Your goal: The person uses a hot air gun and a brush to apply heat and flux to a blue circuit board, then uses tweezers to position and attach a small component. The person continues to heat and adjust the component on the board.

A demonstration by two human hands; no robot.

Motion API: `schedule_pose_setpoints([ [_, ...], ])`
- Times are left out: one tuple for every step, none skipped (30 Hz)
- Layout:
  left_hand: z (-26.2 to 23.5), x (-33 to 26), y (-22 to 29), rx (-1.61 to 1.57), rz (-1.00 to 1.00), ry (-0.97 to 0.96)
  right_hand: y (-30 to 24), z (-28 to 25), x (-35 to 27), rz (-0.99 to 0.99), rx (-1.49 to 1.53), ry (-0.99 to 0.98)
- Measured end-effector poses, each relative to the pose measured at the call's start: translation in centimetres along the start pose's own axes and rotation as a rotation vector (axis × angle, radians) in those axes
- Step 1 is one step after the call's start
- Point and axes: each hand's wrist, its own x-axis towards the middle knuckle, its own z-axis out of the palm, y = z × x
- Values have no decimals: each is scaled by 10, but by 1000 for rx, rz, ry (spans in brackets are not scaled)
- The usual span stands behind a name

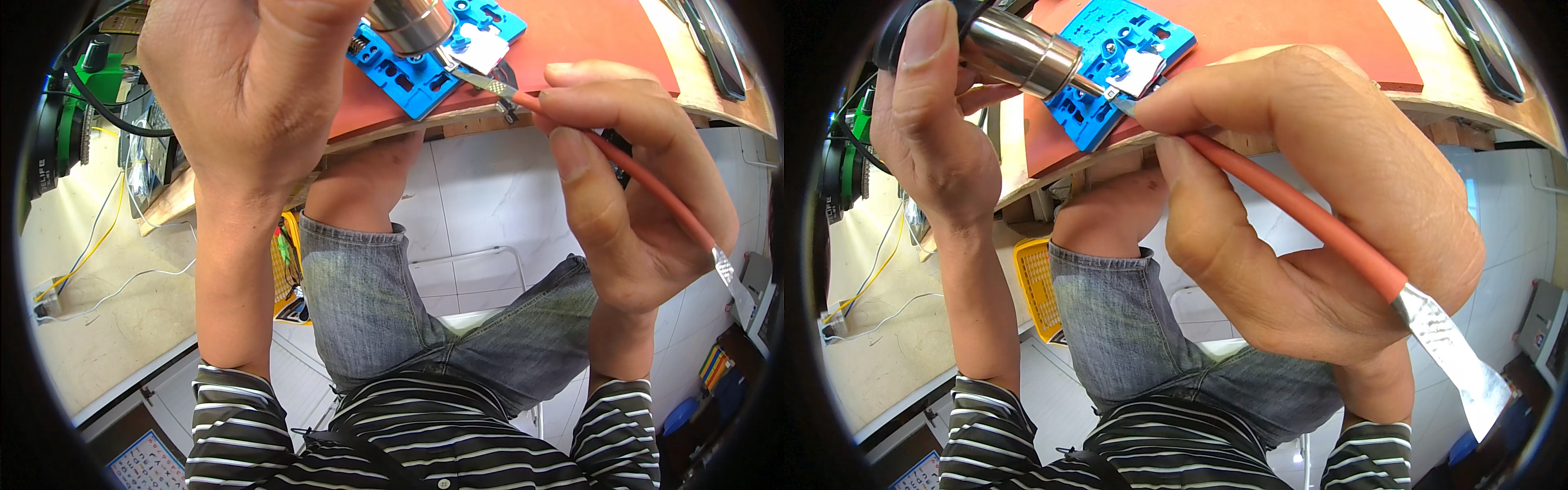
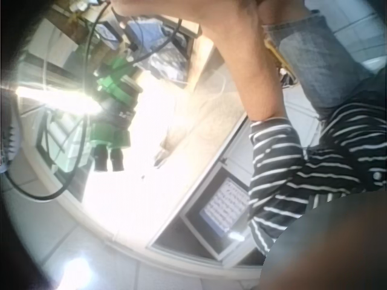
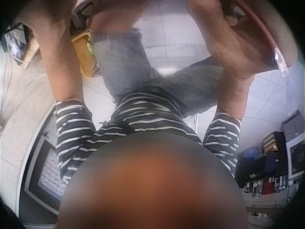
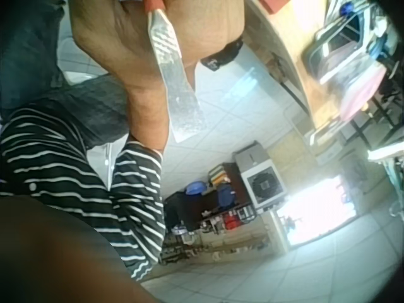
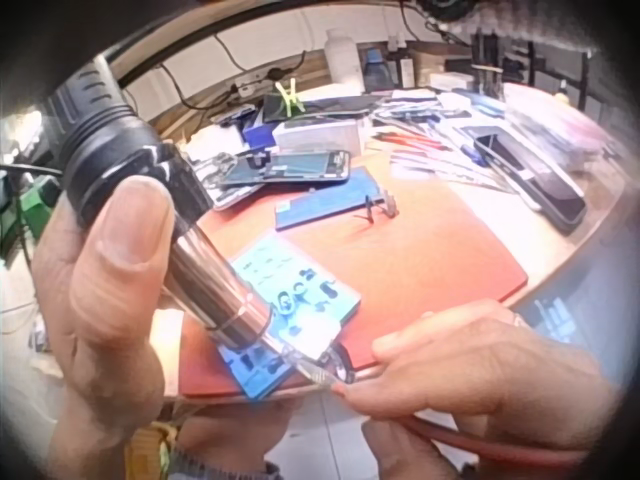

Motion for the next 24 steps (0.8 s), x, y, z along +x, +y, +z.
schedule_pose_setpoints([
  [1, 0, 1, -7, -17, 9, 0, -1, 0, -9, 4, -3],
  [2, 2, 12, -12, -49, 8, 2, -1, 1, -26, 15, -9],
  [3, 2, 12, -17, -50, 8, 2, -1, 2, -27, 24, -7],
  [2, 2, 13, -18, -52, 8, 2, -1, 2, -31, 36, -6],
  [1, 0, 4, -18, -23, 10, 1, 0, 2, -18, 45, 2],
  [0, -1, 3, -20, -12, 3, 0, 1, 2, -18, 43, 5],
  [-1, -1, 0, -25, -1, -5, 0, 1, 2, -15, 38, 9],
  [-3, -1, 3, -31, -7, -23, 1, 1, 3, -25, 21, 7],
  [-3, -2, 3, -41, -14, -22, 0, 0, 4, 1, 23, 8],
  [-3, -1, 3, -50, -20, -21, -1, 0, 4, 26, 25, 9],
  [-2, -1, 1, -63, -27, -1, -5, -1, 5, 86, 44, 11],
  [-1, -1, 3, -72, -43, 4, -10, -2, 6, 159, 73, 20],
  [1, 0, 5, -84, -59, 9, -14, -3, 6, 233, 100, 32],
  [2, 1, 14, -91, -84, -1, -20, -2, 8, 319, 136, 51],
  [3, 1, 14, -120, -86, 1, -21, -2, 9, 345, 141, 58],
  [3, 1, 14, -141, -86, 5, -23, -1, 9, 368, 154, 64],
  [3, -2, 4, -182, -64, 22, -21, -1, 10, 330, 137, 57],
  [3, -2, 0, -208, -45, 26, -20, -1, 10, 305, 126, 44],
  [4, -3, -4, -238, -26, 28, -18, -3, 11, 281, 112, 32],
  [4, -3, -5, -251, -10, 17, -16, -6, 12, 270, 103, 13],
  [3, -2, -3, -258, -13, 3, -16, -7, 13, 266, 96, -1],
  [3, -1, -1, -266, -16, -12, -15, -9, 14, 263, 89, -13],
  [1, 1, 6, -267, -37, -32, -14, -9, 14, 268, 82, -21],
  [-1, 2, 7, -282, -47, -57, -14, -10, 15, 275, 74, -29],
])
